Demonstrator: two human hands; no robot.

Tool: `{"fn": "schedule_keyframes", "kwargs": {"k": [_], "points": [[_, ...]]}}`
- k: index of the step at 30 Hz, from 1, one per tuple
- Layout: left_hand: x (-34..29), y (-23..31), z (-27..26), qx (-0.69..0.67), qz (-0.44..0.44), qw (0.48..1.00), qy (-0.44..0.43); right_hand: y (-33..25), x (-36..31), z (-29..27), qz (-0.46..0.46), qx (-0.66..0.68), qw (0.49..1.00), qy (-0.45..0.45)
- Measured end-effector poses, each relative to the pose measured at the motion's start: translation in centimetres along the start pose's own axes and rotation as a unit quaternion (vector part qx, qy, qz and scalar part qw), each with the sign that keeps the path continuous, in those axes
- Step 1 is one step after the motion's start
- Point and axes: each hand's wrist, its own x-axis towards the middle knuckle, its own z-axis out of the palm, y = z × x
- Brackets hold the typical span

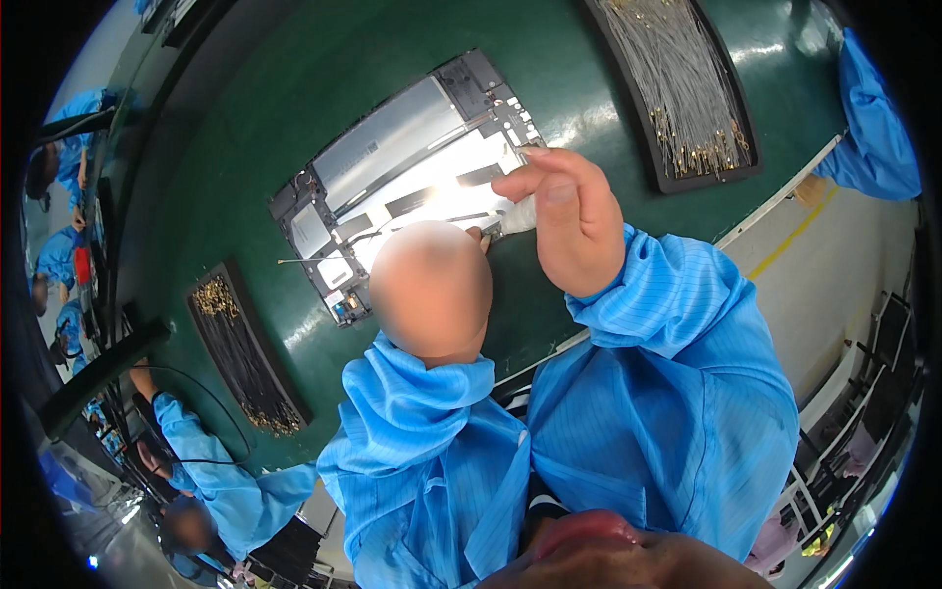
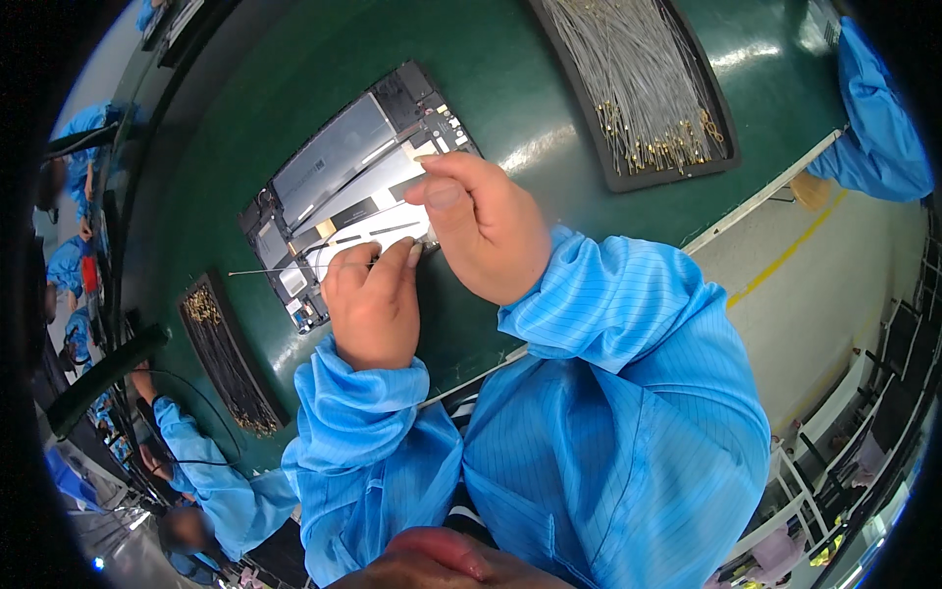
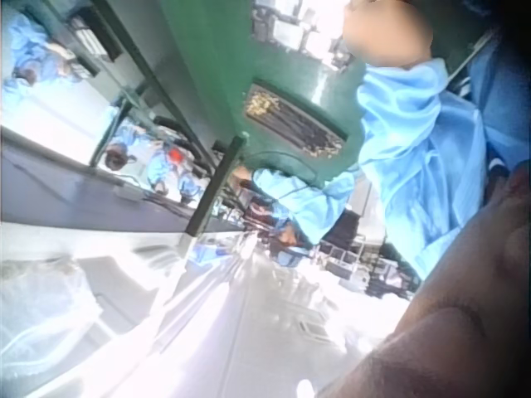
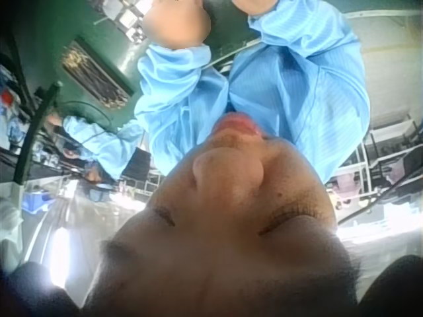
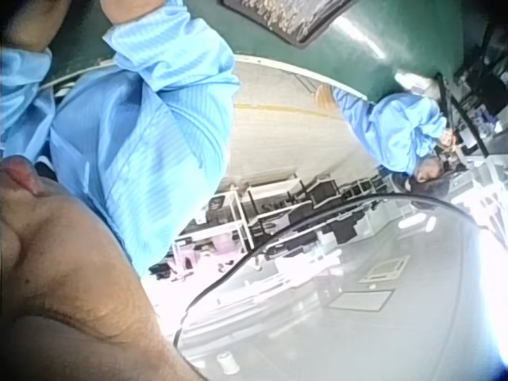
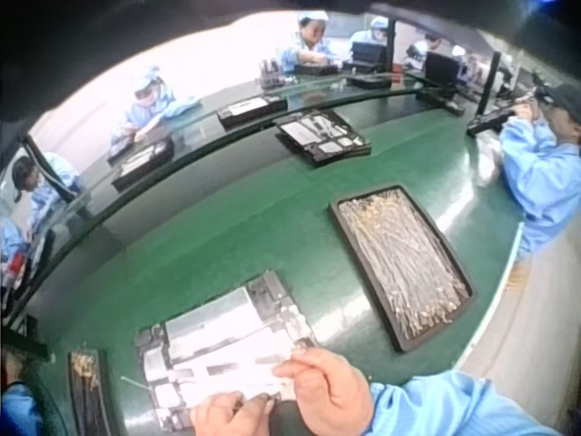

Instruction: Assemble electronic components into a tablet or mobile device chassis on a factory conveyor line.

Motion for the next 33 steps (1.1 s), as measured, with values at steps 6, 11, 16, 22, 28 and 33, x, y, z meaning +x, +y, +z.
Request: {"fn": "schedule_keyframes", "kwargs": {"k": [6,11,16,22,28,33], "points": [[-0.5,-0.1,0.2,-0.005,-0.017,1.000,-0.014,0.1,0.0,-0.2,0.004,0.021,1.000,-0.007],[-0.4,-0.1,0.4,-0.022,-0.017,0.999,-0.025,-0.5,0.8,-0.2,0.018,0.016,1.000,-0.016],[-1.1,-1.3,0.0,-0.047,-0.007,0.998,-0.040,-2.3,1.5,0.5,-0.136,-0.184,0.957,-0.179],[-0.6,-1.4,-0.1,-0.068,0.002,0.997,-0.045,-2.5,2.4,0.5,-0.117,-0.191,0.946,-0.235],[1.9,-2.7,-2.2,-0.061,0.036,0.993,-0.096,1.1,1.3,-1.1,0.014,-0.014,0.998,-0.062],[3.3,-11.6,-3.0,0.207,-0.036,0.977,0.021,-1.6,1.4,-2.6,0.255,0.139,0.957,0.021]]}}
